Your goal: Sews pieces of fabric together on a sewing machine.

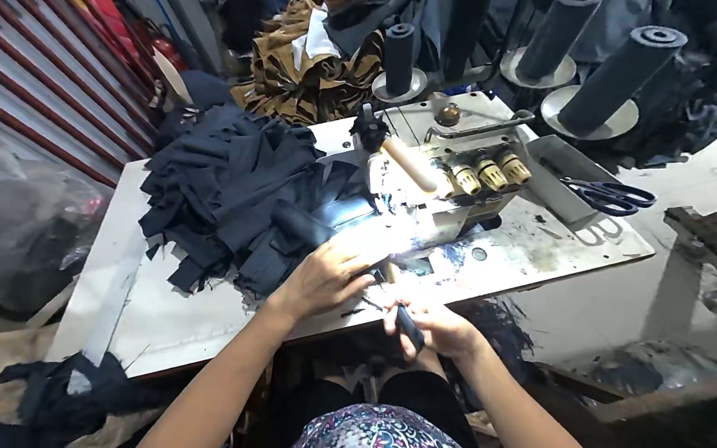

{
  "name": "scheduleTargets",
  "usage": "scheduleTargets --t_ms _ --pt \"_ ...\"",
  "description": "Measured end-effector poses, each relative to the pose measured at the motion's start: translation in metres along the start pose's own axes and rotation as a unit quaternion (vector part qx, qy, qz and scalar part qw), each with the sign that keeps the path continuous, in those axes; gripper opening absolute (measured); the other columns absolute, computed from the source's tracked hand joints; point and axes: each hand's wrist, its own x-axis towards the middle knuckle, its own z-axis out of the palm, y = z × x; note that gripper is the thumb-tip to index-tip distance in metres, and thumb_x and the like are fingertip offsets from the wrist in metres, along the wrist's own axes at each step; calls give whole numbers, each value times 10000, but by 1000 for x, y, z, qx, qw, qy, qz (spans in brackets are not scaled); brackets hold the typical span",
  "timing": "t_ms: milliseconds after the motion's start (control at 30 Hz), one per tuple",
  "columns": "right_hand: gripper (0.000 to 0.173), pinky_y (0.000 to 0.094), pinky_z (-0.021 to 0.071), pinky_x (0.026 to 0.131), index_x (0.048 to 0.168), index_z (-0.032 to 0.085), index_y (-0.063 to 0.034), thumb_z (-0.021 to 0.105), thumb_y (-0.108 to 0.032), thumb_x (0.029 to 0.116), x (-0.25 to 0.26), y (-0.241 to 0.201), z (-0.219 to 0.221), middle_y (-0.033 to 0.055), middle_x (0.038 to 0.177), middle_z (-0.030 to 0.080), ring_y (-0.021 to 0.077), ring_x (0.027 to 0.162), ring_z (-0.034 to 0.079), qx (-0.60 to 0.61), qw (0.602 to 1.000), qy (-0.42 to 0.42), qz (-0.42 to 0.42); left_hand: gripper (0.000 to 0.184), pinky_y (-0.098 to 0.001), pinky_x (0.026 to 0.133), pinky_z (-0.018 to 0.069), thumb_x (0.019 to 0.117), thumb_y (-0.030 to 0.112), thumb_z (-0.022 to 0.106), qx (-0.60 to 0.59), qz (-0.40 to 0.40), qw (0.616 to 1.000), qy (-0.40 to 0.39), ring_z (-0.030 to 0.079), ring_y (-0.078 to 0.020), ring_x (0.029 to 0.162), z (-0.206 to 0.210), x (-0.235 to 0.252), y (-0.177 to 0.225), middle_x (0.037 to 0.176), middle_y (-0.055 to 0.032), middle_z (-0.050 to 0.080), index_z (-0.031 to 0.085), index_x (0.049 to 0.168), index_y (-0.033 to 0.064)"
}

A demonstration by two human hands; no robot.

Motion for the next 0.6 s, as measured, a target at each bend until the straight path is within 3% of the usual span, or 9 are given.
scheduleTargets --t_ms 67,133,167,200,267,400,467,533,600 --pt "375 240 573 522 1237 652 -167 688 -394 941 -9 -6 0 13 981 738 80 617 672 10 1000 -19 0 401 -443 1107 456 1061 346 461 -11 0 1000 -15 676 -222 1122 -5 0 -1 1125 -65 736 723 1278 132" --pt "274 164 522 463 1136 686 -177 690 -357 929 -11 -25 0 -37 881 714 13 542 619 53 997 18 -59 420 -416 1064 495 1043 353 484 -26 4 1000 -10 675 -247 1153 -7 1 -2 1159 -107 731 711 1271 83" --pt "267 140 520 491 1113 697 -158 714 -327 908 -9 -34 -1 -36 887 713 1 558 616 94 989 48 -100 427 -400 1055 507 1033 353 504 -37 9 999 -3 665 -259 1182 -8 3 -2 1190 -132 717 698 1267 53" --pt "298 152 546 557 1159 698 -122 726 -292 916 -5 -39 -7 12 963 727 28 616 644 143 978 57 -142 436 -388 1081 499 1030 355 518 -46 11 999 -5 635 -264 1248 -9 5 -2 1262 -149 689 673 1287 38" --pt "397 188 585 644 1302 666 -138 718 -272 931 3 -46 -14 76 1080 742 76 702 693 154 966 82 -190 439 -401 1062 506 1015 365 542 -30 2 1000 4 634 -270 1229 -6 8 1 1246 -141 687 682 1287 50" --pt "487 263 608 771 1412 571 -237 695 -310 947 4 -36 -24 92 1130 739 133 816 727 100 973 137 -158 485 -445 1105 472 1023 426 522 35 -59 998 -5 619 -286 1269 -2 10 20 1287 -131 684 683 1306 67" --pt "532 291 612 805 1436 538 -238 707 -287 934 3 -30 -28 64 1040 736 143 823 724 112 976 126 -140 497 -485 1108 463 1021 431 534 55 -80 995 -8 616 -302 1271 1 10 27 1302 -137 676 675 1320 60" --pt "429 296 593 788 1373 595 -213 676 -279 956 7 -27 -28 -4 849 682 108 744 675 133 974 111 -144 480 -514 1108 455 1026 430 523 65 -92 994 -9 623 -305 1257 2 11 31 1280 -125 688 686 1305 75" --pt "308 295 588 773 1268 677 -150 616 -286 999 12 -29 -30 -28 783 651 90 713 656 148 966 123 -173 465 -539 1132 434 1017 426 530 75 -107 991 -6 603 -315 1298 4 12 34 1313 -115 682 696 1299 95"
